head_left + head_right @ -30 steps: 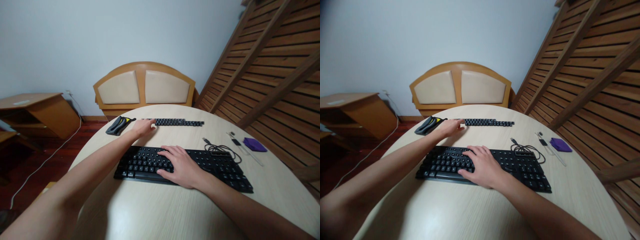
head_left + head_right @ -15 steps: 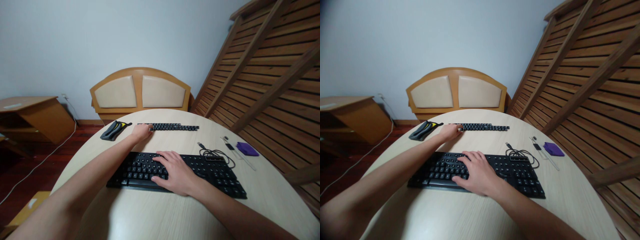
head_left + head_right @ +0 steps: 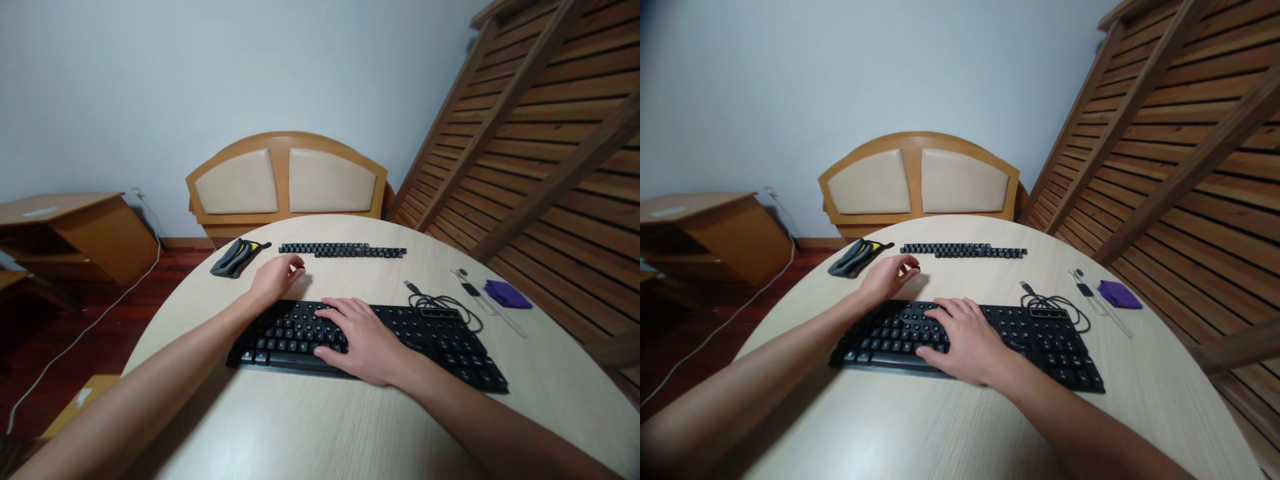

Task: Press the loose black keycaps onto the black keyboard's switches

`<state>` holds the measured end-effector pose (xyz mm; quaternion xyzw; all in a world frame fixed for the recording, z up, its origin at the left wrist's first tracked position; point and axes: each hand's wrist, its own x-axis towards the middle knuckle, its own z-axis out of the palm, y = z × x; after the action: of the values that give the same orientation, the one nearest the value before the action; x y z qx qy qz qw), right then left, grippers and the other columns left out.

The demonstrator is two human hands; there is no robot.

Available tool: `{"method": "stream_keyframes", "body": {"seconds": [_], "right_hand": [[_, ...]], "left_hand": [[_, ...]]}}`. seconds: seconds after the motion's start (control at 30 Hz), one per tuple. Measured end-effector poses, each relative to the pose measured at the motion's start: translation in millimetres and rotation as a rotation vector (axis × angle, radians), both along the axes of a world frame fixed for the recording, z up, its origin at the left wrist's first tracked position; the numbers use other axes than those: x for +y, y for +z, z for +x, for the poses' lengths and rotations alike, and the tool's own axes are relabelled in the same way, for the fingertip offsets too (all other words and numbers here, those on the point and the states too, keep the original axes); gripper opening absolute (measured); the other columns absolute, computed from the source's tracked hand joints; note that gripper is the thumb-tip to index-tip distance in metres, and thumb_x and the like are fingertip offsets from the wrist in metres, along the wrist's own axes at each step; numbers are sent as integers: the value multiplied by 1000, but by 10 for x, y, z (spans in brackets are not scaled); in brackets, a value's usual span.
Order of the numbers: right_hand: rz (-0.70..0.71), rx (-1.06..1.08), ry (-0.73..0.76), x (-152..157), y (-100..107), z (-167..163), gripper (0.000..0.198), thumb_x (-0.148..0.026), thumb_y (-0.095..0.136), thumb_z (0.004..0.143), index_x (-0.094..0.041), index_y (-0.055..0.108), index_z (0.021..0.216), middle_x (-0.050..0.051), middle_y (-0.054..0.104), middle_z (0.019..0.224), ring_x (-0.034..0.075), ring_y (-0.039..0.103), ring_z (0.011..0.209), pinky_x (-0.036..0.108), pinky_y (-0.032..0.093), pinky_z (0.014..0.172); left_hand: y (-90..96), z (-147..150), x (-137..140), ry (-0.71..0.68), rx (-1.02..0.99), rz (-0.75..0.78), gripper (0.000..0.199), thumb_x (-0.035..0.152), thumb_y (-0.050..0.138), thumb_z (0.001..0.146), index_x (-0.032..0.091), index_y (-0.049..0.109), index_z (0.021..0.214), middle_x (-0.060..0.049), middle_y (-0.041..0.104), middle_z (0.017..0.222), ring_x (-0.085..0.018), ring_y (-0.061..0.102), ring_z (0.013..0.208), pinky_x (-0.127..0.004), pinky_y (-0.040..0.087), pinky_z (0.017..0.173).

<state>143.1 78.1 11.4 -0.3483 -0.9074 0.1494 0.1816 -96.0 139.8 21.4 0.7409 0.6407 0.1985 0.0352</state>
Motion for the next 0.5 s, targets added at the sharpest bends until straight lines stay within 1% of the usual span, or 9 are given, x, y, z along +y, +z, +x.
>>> {"method": "stream_keyframes", "body": {"seconds": [0.07, 0.13, 0.2, 0.27, 0.33, 0.43, 0.5], "right_hand": [[-5, -7, 0, 1, 2, -1, 55, -54, 65, 85, -23, 61, 130, 10, 53, 146, 30, 48, 132, 52, 32, 114], [-13, -17, 0, 4, 2, -3, 55, -54, 65, 85, -24, 61, 131, 9, 53, 147, 29, 47, 133, 52, 32, 115], [-17, -27, -2, 6, 1, -4, 56, -54, 65, 85, -24, 61, 132, 9, 53, 147, 29, 47, 133, 52, 32, 115], [-16, -35, -6, 8, -1, -3, 56, -54, 65, 85, -24, 61, 132, 9, 53, 147, 30, 47, 133, 52, 32, 115], [-15, -39, -9, 12, -6, 0, 56, -54, 65, 86, -24, 61, 132, 9, 53, 147, 30, 47, 133, 52, 33, 114], [-14, -42, -6, 20, -20, 4, 56, -56, 64, 86, -24, 60, 133, 9, 52, 147, 30, 46, 133, 51, 34, 114], [-13, -44, -4, 27, -31, 6, 56, -56, 63, 86, -25, 60, 133, 8, 52, 148, 30, 46, 133, 51, 33, 114]], "left_hand": [[-39, -16, -213, -41, -82, 1, 24, 38, 57, 97, 22, 68, 113, -4, 76, 103, -21, 71, 86, -31, 54, 78], [-71, -48, -400, -93, -146, -19, 24, 37, 55, 98, 23, 70, 111, -3, 76, 103, -20, 71, 90, -29, 54, 77], [-78, -90, -525, -168, -209, -59, 22, 37, 58, 95, 24, 72, 107, -1, 76, 105, -19, 71, 95, -27, 54, 80], [-57, -132, -580, -229, -355, -119, 22, 36, 61, 93, 23, 73, 105, -3, 76, 107, -20, 70, 99, -29, 54, 84], [-21, -166, -586, -260, -449, -176, 21, 36, 63, 91, 21, 73, 103, -3, 76, 106, -21, 69, 101, -31, 54, 85], [25, -203, -570, -327, -477, -250, 18, 34, 66, 89, 21, 74, 98, -2, 77, 101, -21, 70, 97, -31, 53, 87], [41, -217, -573, -387, -483, -293, 18, 33, 67, 89, 21, 75, 99, -2, 78, 99, -19, 70, 93, -31, 53, 87]]}}
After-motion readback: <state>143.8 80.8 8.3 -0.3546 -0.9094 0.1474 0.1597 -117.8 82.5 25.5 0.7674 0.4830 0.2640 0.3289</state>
